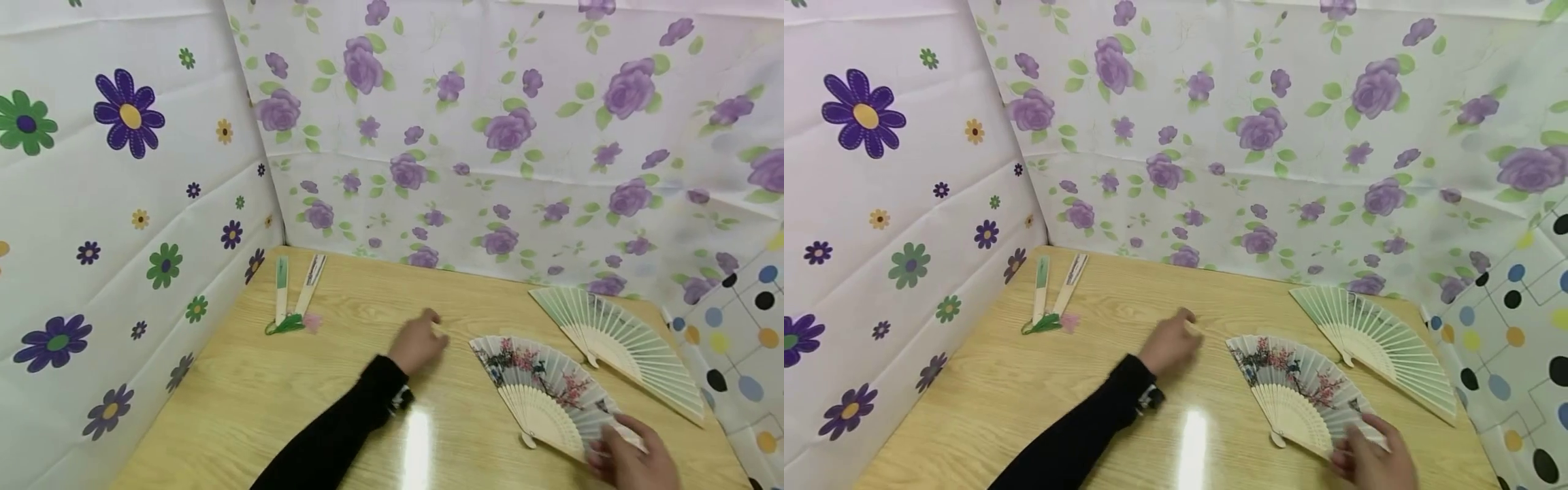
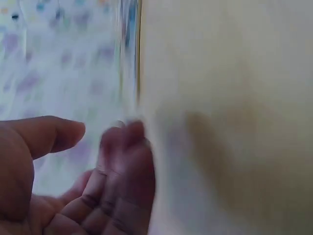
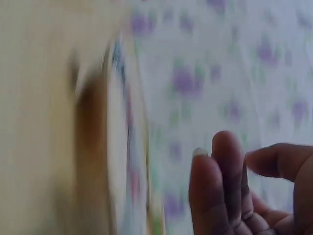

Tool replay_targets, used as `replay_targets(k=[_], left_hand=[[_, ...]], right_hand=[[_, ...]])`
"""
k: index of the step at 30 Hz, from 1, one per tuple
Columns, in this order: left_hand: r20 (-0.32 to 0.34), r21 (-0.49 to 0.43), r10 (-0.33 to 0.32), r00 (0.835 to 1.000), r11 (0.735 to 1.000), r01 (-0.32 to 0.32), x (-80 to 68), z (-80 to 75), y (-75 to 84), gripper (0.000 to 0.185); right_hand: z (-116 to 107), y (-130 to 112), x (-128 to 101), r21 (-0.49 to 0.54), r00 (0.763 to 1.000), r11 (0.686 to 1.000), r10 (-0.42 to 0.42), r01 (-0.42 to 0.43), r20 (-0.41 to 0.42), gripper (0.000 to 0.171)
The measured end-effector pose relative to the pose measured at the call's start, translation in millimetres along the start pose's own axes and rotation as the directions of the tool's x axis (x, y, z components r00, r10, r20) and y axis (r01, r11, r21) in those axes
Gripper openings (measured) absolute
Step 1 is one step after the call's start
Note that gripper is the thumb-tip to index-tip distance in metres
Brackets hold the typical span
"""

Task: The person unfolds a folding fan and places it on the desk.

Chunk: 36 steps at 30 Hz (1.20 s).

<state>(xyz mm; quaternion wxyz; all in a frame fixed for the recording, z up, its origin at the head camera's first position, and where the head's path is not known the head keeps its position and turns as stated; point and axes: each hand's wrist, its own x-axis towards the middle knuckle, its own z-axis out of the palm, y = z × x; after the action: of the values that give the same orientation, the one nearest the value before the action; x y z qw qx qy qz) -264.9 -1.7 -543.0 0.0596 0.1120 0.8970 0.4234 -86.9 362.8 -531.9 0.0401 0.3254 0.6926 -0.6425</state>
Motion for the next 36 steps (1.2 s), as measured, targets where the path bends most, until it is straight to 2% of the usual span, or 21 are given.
replay_targets(k=[1, 2, 3, 4, 5, 6, 8, 9, 10, 12, 14, 17, 19, 20, 21, 24, 28, 31, 32, 35, 36], left_hand=[[-0.077, 0.088, 0.002, 0.997, 0.996, 0.005, -0.1, -17.8, -8.9, 0.039], [-0.162, 0.167, 0.018, 0.987, 0.986, 0.009, 5.1, -33.3, -32.6, 0.039], [-0.234, 0.228, 0.008, 0.972, 0.973, 0.046, 4.5, -51.4, -42.4, 0.039], [-0.265, 0.24, -0.045, 0.963, 0.964, 0.111, -1.1, -75.4, -40.7, 0.039], [-0.305, 0.26, -0.068, 0.95, 0.954, 0.152, -0.9, -90.1, -51.7, 0.042], [-0.332, 0.269, -0.094, 0.939, 0.944, 0.189, -0.8, -102.4, -62.5, 0.046], [-0.338, 0.294, -0.141, 0.931, 0.923, 0.247, 0.0, -119.7, -81.3, 0.053], [-0.324, 0.306, -0.179, 0.929, 0.909, 0.282, -3.0, -125.6, -79.5, 0.055], [-0.313, 0.319, -0.191, 0.93, 0.902, 0.292, -2.9, -127.1, -86.7, 0.058], [-0.282, 0.373, -0.225, 0.933, 0.87, 0.323, -2.9, -126.4, -92.7, 0.062], [-0.304, 0.417, -0.213, 0.929, 0.847, 0.33, -3.1, -118.9, -100.0, 0.056], [-0.32, 0.467, -0.206, 0.925, 0.815, 0.343, -15.5, -114.1, -84.8, 0.041], [-0.333, 0.488, -0.171, 0.927, 0.81, 0.325, -25.4, -111.2, -76.3, 0.032], [-0.319, 0.505, -0.169, 0.933, 0.803, 0.318, -31.8, -111.6, -69.4, 0.03], [-0.297, 0.506, -0.176, 0.938, 0.804, 0.311, -39.8, -113.3, -58.6, 0.028], [-0.242, 0.503, -0.182, 0.953, 0.816, 0.284, -53.4, -113.7, -46.8, 0.023], [-0.188, 0.465, -0.211, 0.959, 0.841, 0.277, -55.1, -111.6, -45.3, 0.023], [-0.192, 0.442, -0.214, 0.958, 0.853, 0.279, -45.0, -102.6, -64.2, 0.038], [-0.186, 0.435, -0.214, 0.959, 0.857, 0.275, -40.3, -97.9, -76.7, 0.047], [-0.111, 0.421, -0.255, 0.96, 0.863, 0.278, -29.4, -86.4, -103.7, 0.059], [-0.069, 0.411, -0.282, 0.957, 0.866, 0.285, -29.0, -85.4, -104.0, 0.06]], right_hand=[[24, -9, -6, -0.003, 0.997, 0.998, -0.068, 0.068, 0.029, 0.028], [51, -15, -11, -0.003, 0.989, 0.99, -0.143, 0.143, 0.045, 0.031], [75, -18, -13, 0.009, 0.974, 0.979, -0.205, 0.205, 0.095, 0.036], [99, -20, -14, 0.034, 0.955, 0.968, -0.252, 0.249, 0.159, 0.042], [122, -21, -14, 0.064, 0.933, 0.958, -0.288, 0.281, 0.214, 0.048], [146, -22, -13, 0.084, 0.914, 0.95, -0.311, 0.3, 0.259, 0.052], [185, -23, -9, 0.107, 0.872, 0.94, -0.341, 0.324, 0.352, 0.058], [201, -24, -7, 0.1, 0.854, 0.938, -0.344, 0.332, 0.39, 0.06], [214, -26, -5, 0.086, 0.845, 0.94, -0.336, 0.331, 0.416, 0.061], [234, -30, 1, 0.059, 0.837, 0.945, -0.314, 0.323, 0.448, 0.062], [247, -35, 7, 0.029, 0.843, 0.954, -0.277, 0.298, 0.461, 0.064], [260, -40, 14, 0.023, 0.859, 0.974, -0.209, 0.225, 0.468, 0.067], [265, -41, 16, 0.029, 0.868, 0.982, -0.18, 0.188, 0.462, 0.068], [267, -40, 17, 0.033, 0.872, 0.984, -0.17, 0.174, 0.459, 0.069], [269, -39, 17, 0.037, 0.875, 0.986, -0.161, 0.162, 0.456, 0.069], [275, -35, 17, 0.059, 0.879, 0.987, -0.161, 0.151, 0.448, 0.07], [283, -34, 18, 0.1, 0.875, 0.982, -0.191, 0.163, 0.445, 0.07], [288, -35, 17, 0.109, 0.88, 0.982, -0.187, 0.155, 0.437, 0.069], [290, -34, 17, 0.11, 0.881, 0.983, -0.18, 0.146, 0.437, 0.07], [295, -33, 17, 0.121, 0.874, 0.983, -0.176, 0.135, 0.452, 0.069], [297, -32, 17, 0.125, 0.871, 0.983, -0.18, 0.137, 0.458, 0.068]])
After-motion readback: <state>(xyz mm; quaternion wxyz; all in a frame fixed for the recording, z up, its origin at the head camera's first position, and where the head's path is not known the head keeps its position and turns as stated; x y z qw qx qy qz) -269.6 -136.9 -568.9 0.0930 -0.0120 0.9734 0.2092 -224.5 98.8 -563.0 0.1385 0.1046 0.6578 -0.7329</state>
